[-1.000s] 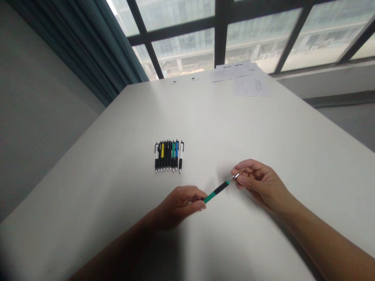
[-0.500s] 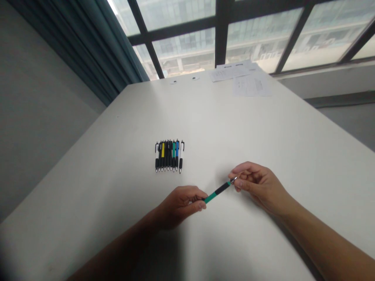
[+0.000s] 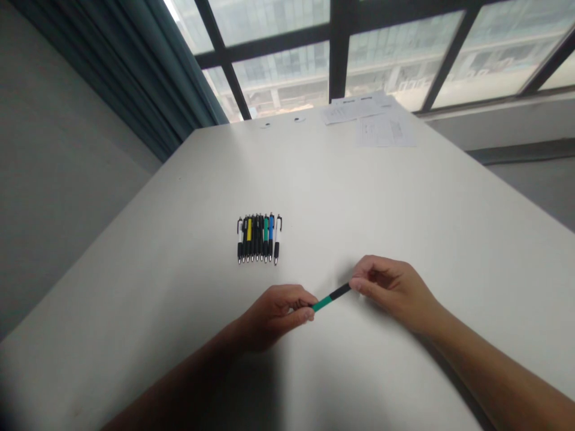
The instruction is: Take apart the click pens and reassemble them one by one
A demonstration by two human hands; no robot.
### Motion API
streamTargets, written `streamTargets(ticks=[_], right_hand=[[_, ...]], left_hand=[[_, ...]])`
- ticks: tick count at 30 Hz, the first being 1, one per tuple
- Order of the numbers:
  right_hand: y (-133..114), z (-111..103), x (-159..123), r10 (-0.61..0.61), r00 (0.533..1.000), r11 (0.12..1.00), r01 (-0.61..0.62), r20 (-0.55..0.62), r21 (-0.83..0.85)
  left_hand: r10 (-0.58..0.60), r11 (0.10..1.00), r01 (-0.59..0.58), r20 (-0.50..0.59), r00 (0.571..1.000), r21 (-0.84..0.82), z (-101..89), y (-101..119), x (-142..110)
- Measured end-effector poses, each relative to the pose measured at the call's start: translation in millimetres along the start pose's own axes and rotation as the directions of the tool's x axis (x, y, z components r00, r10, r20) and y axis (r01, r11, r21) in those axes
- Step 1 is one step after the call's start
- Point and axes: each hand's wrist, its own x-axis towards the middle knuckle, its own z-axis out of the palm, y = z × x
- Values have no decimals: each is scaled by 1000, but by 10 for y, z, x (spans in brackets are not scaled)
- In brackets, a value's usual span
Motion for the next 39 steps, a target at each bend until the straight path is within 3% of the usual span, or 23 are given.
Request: streamTargets(ticks=[4,10,15,19,26,29,32,36,39], right_hand=[[15,-1,-1,-88,996,973,90,19,-212],[-19,-37,-46,-146,988,980,150,42,-131],[-34,-19,-39,-87,995,958,99,55,-268],[-6,-28,-41,-129,988,965,146,90,-217],[-31,12,-31,-87,991,950,113,102,-290],[5,36,-25,-13,992,959,47,122,-279],[26,38,-34,82,990,968,-52,112,-246],[11,16,-48,73,990,993,-62,117,-97],[11,16,-45,83,989,994,-73,125,-86]], left_hand=[[9,1000,-10,3,1000,20,-5,-5,2],[5,1000,-5,-6,1000,8,-3,-1,2],[5,1000,-5,-2,1000,14,-4,0,2],[2,1000,-2,-13,1000,3,-5,5,3],[-11,1000,10,-45,999,-24,24,-19,7],[17,1000,-18,-60,998,-7,43,-43,11],[68,997,-65,-92,993,31,48,-55,17],[48,998,-42,-144,988,48,42,-52,16],[35,999,-28,-155,987,44,50,-53,9]])
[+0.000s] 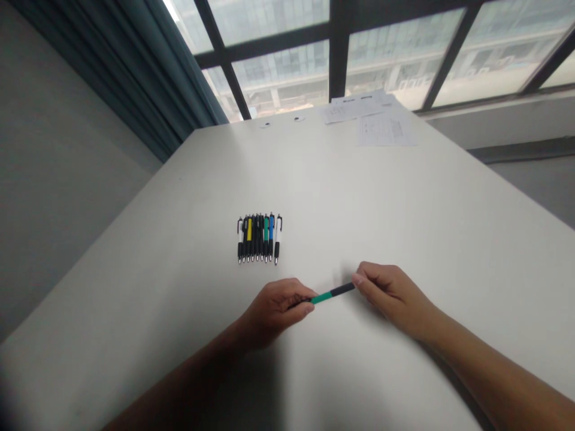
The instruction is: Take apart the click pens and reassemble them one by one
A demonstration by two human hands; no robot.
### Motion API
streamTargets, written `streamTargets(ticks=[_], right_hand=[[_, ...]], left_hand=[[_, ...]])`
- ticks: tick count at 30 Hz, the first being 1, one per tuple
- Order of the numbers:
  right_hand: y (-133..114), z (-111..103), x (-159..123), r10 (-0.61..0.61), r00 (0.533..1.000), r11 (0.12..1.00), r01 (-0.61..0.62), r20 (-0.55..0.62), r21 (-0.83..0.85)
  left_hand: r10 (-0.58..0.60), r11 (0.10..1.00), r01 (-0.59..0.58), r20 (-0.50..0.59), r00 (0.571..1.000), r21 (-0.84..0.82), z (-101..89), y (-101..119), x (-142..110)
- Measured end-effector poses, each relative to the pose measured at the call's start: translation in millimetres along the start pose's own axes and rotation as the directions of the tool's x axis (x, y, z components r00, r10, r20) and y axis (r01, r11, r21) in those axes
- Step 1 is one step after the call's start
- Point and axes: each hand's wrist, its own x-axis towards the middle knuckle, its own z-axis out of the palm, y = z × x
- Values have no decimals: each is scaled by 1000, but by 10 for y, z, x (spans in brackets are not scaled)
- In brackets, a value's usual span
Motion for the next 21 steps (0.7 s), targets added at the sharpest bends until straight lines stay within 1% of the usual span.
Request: streamTargets(ticks=[2,4,7,9,11,12,16,18,20,21], right_hand=[[9,14,7,21,1000,999,-21,4,-24],[13,36,11,53,998,998,-52,21,-29],[-6,74,-2,111,991,994,-109,73,-30],[-23,99,-16,140,985,990,-139,100,-24],[-31,118,-27,155,984,988,-154,92,-19],[-30,125,-28,160,985,987,-159,70,-18],[-11,129,-11,213,977,977,-213,-21,6],[-4,119,-3,242,970,970,-242,-22,35],[-2,108,-2,265,964,961,-264,5,82],[-2,104,-5,273,961,954,-276,37,115]], left_hand=[[19,1000,-18,-28,999,6,10,-10,-2],[35,999,-36,-102,994,-1,14,-28,3],[64,996,-77,-233,970,-49,2,-66,15],[98,991,-120,-277,956,-66,-16,-82,18],[115,988,-139,-282,953,-70,-33,-81,13],[101,989,-127,-275,956,-80,-39,-76,9],[-40,983,0,-214,976,-183,-42,-50,-6],[-69,975,19,-221,973,-222,-38,-54,-3],[-53,973,-10,-264,963,-230,-39,-72,7],[-31,973,-38,-289,957,-229,-41,-85,13]])
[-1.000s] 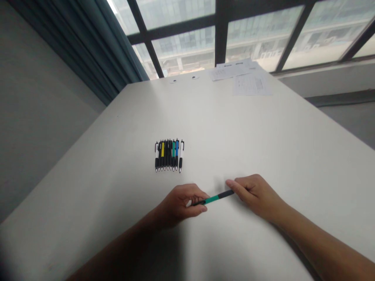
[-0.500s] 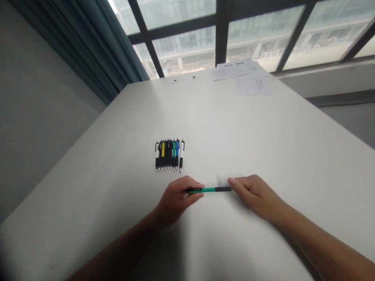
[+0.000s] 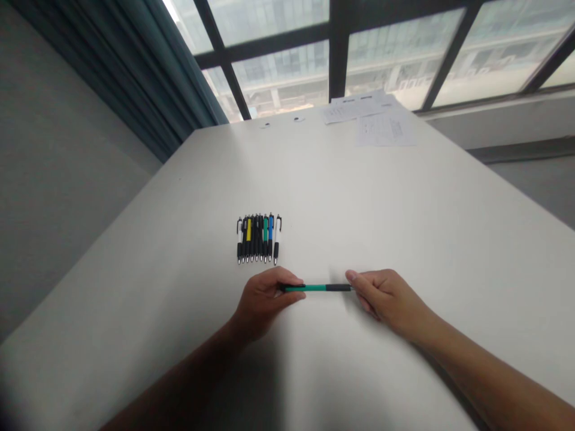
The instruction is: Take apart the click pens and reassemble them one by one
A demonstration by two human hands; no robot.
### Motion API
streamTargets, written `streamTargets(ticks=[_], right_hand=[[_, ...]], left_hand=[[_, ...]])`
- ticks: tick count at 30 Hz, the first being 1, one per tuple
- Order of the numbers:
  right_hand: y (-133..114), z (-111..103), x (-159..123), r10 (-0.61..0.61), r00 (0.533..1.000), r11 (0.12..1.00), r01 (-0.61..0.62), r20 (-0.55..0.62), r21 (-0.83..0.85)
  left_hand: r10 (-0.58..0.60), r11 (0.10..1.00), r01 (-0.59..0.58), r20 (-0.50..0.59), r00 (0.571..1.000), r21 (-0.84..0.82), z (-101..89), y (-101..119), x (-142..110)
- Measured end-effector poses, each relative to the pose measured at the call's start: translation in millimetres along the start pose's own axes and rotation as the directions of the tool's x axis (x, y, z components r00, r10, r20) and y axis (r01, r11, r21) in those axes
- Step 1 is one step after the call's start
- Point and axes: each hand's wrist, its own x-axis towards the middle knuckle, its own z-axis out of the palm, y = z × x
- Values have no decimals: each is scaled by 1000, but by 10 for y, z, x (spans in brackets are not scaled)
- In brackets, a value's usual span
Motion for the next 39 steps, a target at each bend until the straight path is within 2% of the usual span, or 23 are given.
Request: streamTargets(ticks=[3,6,8,10,13,16,19,24,32,39], right_hand=[[5,24,-23,24,977,987,-57,213,152],[16,136,-60,-42,885,911,-156,463,381],[24,249,-90,-119,841,807,-228,528,545],[30,360,-116,-141,820,699,-313,554,642],[34,471,-136,-167,807,604,-370,566,706],[35,511,-129,-175,835,570,-346,522,745],[36,517,-115,-176,854,572,-316,490,757],[45,517,-98,-173,854,582,-313,490,751],[56,515,-109,-155,856,596,-317,493,737],[48,497,-103,-117,862,593,-338,493,731]], left_hand=[[38,997,-39,-32,999,-61,-14,-38,18],[-59,967,54,-14,998,-248,-10,-62,34],[-118,908,125,42,992,-399,10,-63,46],[-128,846,162,102,987,-508,34,-55,58],[-123,795,191,155,980,-576,58,-37,69],[-157,784,221,160,975,-580,66,-29,65],[-188,786,252,171,967,-564,72,-20,58],[-211,807,299,224,951,-510,83,18,56],[-204,833,291,228,952,-471,99,-2,56],[-250,842,317,205,946,-436,100,22,45]])
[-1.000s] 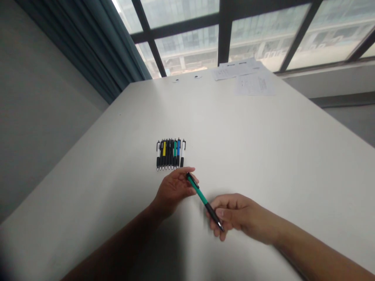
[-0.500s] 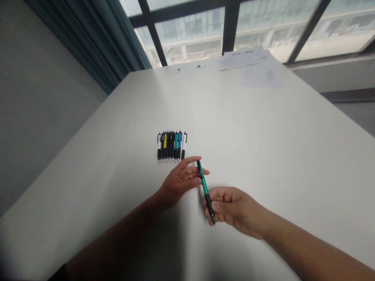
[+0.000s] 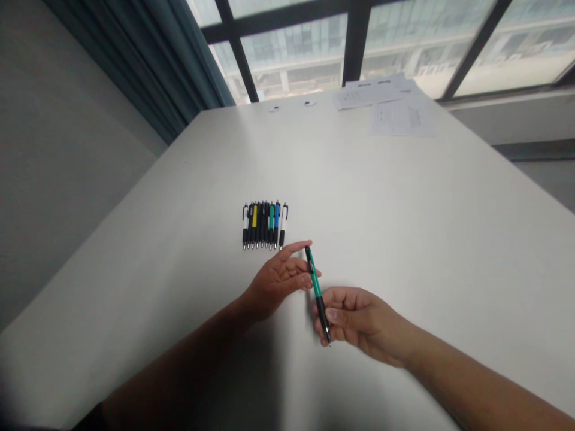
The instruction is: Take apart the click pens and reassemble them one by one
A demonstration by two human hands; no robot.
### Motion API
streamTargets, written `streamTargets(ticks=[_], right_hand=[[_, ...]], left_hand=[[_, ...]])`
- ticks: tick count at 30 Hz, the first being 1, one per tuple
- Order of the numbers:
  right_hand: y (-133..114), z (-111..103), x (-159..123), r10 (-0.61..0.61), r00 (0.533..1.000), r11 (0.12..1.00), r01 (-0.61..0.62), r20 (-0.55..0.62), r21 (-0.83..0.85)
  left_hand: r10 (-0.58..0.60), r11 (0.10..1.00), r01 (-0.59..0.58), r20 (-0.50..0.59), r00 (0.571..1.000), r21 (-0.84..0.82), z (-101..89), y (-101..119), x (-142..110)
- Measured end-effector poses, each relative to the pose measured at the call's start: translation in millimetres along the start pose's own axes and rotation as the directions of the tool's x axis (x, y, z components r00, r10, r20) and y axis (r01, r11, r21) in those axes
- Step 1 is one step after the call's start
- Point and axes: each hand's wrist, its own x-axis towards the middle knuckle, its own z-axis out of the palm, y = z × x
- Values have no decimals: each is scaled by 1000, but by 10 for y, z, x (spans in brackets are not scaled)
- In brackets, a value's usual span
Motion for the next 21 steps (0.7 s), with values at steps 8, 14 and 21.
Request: streamTargets(ticks=[8,14,21], right_hand=[[8,-18,6,-25,1000,997,25,-10,-80],[-151,-83,-91,-164,982,789,76,-90,-609],[-216,-33,-146,-299,954,165,55,3,-985]], left_hand=[[-9,1000,9,-39,999,-7,-8,0,6],[46,998,-39,-157,987,45,-15,-6,15],[110,985,-70,-256,960,159,42,11,1]])
